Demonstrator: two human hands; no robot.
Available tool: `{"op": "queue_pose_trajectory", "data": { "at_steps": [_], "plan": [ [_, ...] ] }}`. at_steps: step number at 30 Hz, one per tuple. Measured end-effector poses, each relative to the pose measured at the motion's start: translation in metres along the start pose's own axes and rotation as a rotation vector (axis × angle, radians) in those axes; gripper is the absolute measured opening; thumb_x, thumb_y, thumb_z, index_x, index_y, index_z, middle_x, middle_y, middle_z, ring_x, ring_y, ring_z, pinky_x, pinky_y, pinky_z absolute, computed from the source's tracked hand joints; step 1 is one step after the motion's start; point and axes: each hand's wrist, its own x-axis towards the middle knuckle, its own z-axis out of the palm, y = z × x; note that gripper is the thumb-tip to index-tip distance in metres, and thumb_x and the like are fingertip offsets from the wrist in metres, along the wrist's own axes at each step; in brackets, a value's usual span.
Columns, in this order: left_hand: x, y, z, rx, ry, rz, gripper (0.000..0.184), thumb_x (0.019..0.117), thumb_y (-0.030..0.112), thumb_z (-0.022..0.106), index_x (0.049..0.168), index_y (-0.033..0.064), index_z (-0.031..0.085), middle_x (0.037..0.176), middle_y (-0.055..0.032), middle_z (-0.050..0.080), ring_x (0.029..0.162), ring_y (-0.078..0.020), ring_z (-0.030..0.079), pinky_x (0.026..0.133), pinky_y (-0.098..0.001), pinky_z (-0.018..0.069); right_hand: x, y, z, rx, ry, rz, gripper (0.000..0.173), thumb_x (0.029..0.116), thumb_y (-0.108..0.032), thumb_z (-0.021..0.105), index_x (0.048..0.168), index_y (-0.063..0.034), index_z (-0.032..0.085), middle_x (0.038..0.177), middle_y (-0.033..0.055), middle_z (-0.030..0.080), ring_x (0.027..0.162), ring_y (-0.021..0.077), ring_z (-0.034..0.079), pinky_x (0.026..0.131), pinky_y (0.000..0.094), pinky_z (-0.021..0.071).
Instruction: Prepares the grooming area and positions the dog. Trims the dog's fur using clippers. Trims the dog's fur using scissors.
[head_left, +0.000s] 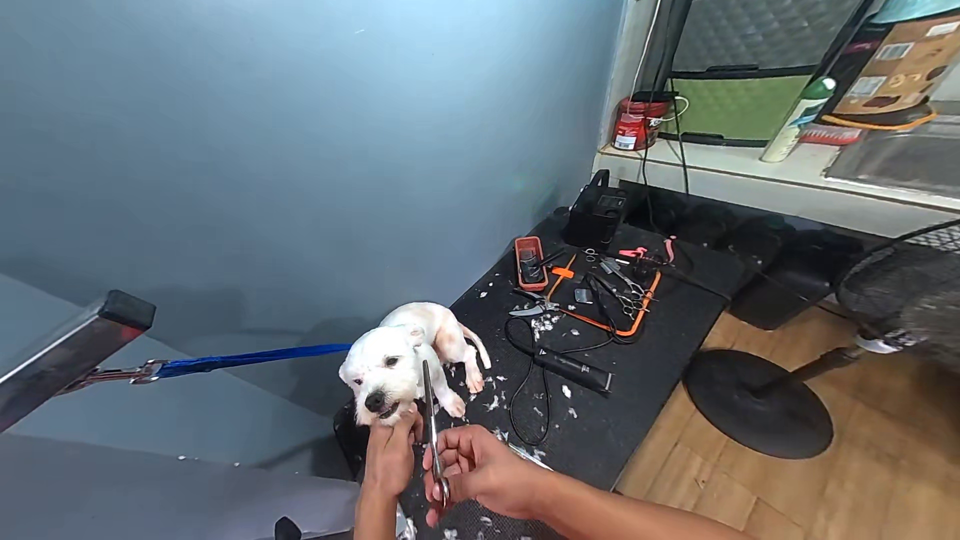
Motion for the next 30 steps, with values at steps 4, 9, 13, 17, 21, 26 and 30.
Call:
{"op": "queue_pose_trajectory", "data": {
  "at_steps": [4,9,13,17,21,26,30],
  "plan": [
    [0.001,0.004,-0.002,0.076,-0.004,0.002,0.026,0.0972,0.022,0.048,0.078,0.0126,0.063,0.062,0.0045,0.057,0.053,-0.0070,0.051,0.053,-0.0248,0.0455,0.000,0.002,0.007,0.054,-0.013,-0.010,0.025,0.0915,-0.010,0.069,0.114,-0.0040,0.061,0.100,0.0113,0.073,0.094,0.0288,0.073,0.091,0.0526,0.0597],
    [-0.002,0.010,0.000,0.254,-0.015,-0.006,0.027,0.0979,0.028,0.052,0.097,0.0074,0.068,0.072,0.0031,0.065,0.067,-0.0080,0.063,0.070,-0.0309,0.0570,-0.001,-0.001,0.021,-0.033,0.075,-0.033,0.027,0.0869,0.003,0.068,0.112,-0.0007,0.060,0.095,0.0109,0.073,0.088,0.0279,0.075,0.086,0.0520,0.0623],
    [-0.003,0.013,0.002,0.210,-0.023,-0.046,0.024,0.0992,0.026,0.052,0.094,0.0082,0.066,0.067,0.0045,0.060,0.060,-0.0075,0.059,0.063,-0.0284,0.0547,-0.003,0.000,0.019,0.022,0.054,-0.026,0.025,0.0913,-0.011,0.071,0.114,-0.0030,0.063,0.098,0.0108,0.074,0.092,0.0281,0.074,0.088,0.0521,0.0610],
    [0.001,0.005,-0.002,0.297,-0.042,-0.012,0.030,0.0978,0.033,0.051,0.099,0.0078,0.068,0.076,0.0024,0.066,0.071,-0.0089,0.064,0.074,-0.0336,0.0575,-0.002,-0.007,0.020,-0.063,0.111,0.014,0.026,0.0871,0.004,0.068,0.112,-0.0007,0.060,0.093,0.0108,0.073,0.086,0.0282,0.075,0.085,0.0520,0.0629],
    [0.006,0.003,-0.005,0.380,-0.038,0.013,0.033,0.0973,0.037,0.049,0.085,0.0135,0.068,0.068,0.0040,0.061,0.064,-0.0101,0.060,0.066,-0.0362,0.0538,0.001,-0.009,0.016,-0.022,0.075,0.004,0.023,0.0920,-0.011,0.068,0.112,-0.0026,0.062,0.097,0.0113,0.073,0.091,0.0286,0.074,0.088,0.0526,0.0611],
    [0.007,0.011,-0.004,0.499,-0.083,0.023,0.041,0.1000,0.042,0.045,0.088,0.0134,0.071,0.076,0.0014,0.067,0.075,-0.0119,0.066,0.077,-0.0411,0.0553,0.003,-0.017,0.020,-0.131,0.151,0.056,0.026,0.0871,0.003,0.068,0.112,0.0000,0.060,0.094,0.0126,0.073,0.085,0.0293,0.075,0.084,0.0513,0.0632],
    [0.007,0.011,-0.002,0.507,-0.090,0.032,0.043,0.1005,0.043,0.045,0.093,0.0110,0.073,0.082,-0.0010,0.069,0.082,-0.0127,0.067,0.083,-0.0414,0.0552,0.003,-0.015,0.015,-0.063,0.108,0.037,0.023,0.0909,-0.009,0.068,0.112,-0.0015,0.061,0.096,0.0120,0.073,0.089,0.0289,0.074,0.086,0.0512,0.0617]
  ]
}}
